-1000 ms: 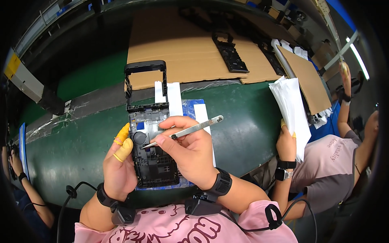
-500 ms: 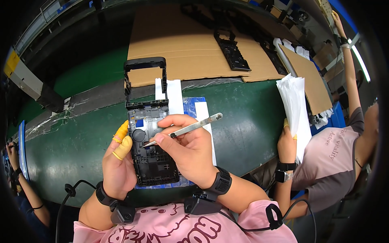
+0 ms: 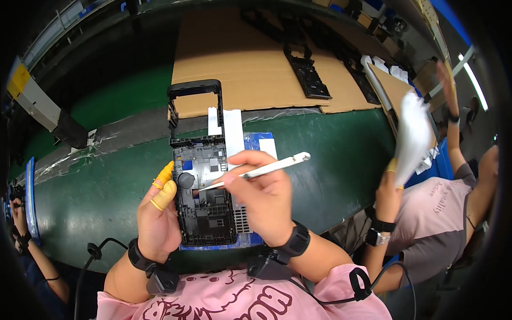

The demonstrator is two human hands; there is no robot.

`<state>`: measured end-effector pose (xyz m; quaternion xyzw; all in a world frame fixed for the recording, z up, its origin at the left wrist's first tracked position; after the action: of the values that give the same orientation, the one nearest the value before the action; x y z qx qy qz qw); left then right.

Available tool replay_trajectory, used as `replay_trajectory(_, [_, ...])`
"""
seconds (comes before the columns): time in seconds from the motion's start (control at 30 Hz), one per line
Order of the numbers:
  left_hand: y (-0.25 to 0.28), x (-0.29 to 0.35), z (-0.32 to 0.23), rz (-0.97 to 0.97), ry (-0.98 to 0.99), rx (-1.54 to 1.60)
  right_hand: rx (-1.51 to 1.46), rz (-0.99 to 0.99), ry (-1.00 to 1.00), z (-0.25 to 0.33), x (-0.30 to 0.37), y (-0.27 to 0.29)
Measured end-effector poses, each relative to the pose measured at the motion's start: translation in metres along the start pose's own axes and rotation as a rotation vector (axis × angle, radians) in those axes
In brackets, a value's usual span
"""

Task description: Assembling and inspecting internal components of a handheld electronic device housing using scribe and tweezers.

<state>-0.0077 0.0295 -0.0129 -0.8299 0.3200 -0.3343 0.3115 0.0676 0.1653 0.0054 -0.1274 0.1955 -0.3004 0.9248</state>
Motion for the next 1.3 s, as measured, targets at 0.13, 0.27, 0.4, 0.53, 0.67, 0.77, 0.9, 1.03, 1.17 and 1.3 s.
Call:
replay_trajectory(0.13, [0.002,-0.009,-0.002,0.035,0.05,-0.02,-0.05,-0.17,0.112,0.005,-0.001,0.043])
replay_trajectory(0.27, [0.019,-0.015,-0.003,0.063,0.017,-0.057,0.044,-0.377,0.192,0.013,0.011,0.092])
replay_trajectory(0.4, [0.005,-0.032,-0.04,-0.041,-0.102,-0.243,0.116,-0.464,0.217,0.031,0.019,0.157])
replay_trajectory(0.53, [0.031,-0.106,-0.118,-0.243,-0.181,-0.382,0.031,-0.475,0.198,0.024,0.019,0.176])
replay_trajectory(0.67, [0.103,-0.16,-0.234,-0.507,-0.318,-0.701,-0.133,-0.375,0.101,0.019,0.014,0.152])
replay_trajectory(0.77, [0.052,-0.179,-0.241,-1.432,-0.319,-1.622,-0.212,-0.421,0.025,0.016,0.019,0.163])
replay_trajectory(0.9, [-0.08,-0.236,-0.152,-0.889,-0.666,-1.862,-0.276,-0.375,0.003,0.02,0.019,0.161])
replay_trajectory(1.03, [-0.186,-0.296,-0.028,-0.51,-0.552,-1.947,-0.251,-0.372,-0.007,0.019,0.018,0.163])
replay_trajectory(1.17, [-0.201,-0.338,0.044,-0.469,-0.273,-1.834,-0.231,-0.356,-0.039,0.014,0.016,0.165])
replay_trajectory(1.3, [-0.181,-0.332,0.011,-0.349,-0.555,-1.419,-0.221,-0.344,-0.041,0.014,0.011,0.161])
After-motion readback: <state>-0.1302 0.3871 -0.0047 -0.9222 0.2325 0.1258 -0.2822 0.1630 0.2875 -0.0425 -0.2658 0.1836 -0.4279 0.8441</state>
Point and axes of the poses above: each hand's wrist, its own x-axis away from the middle knuckle, its own y-axis out of the back of the hand, z = x × y, the point moved 6 cm from there along -x, towards the middle knuckle, and after that the axes turned 14 degrees about y, right-handed, at the moved point
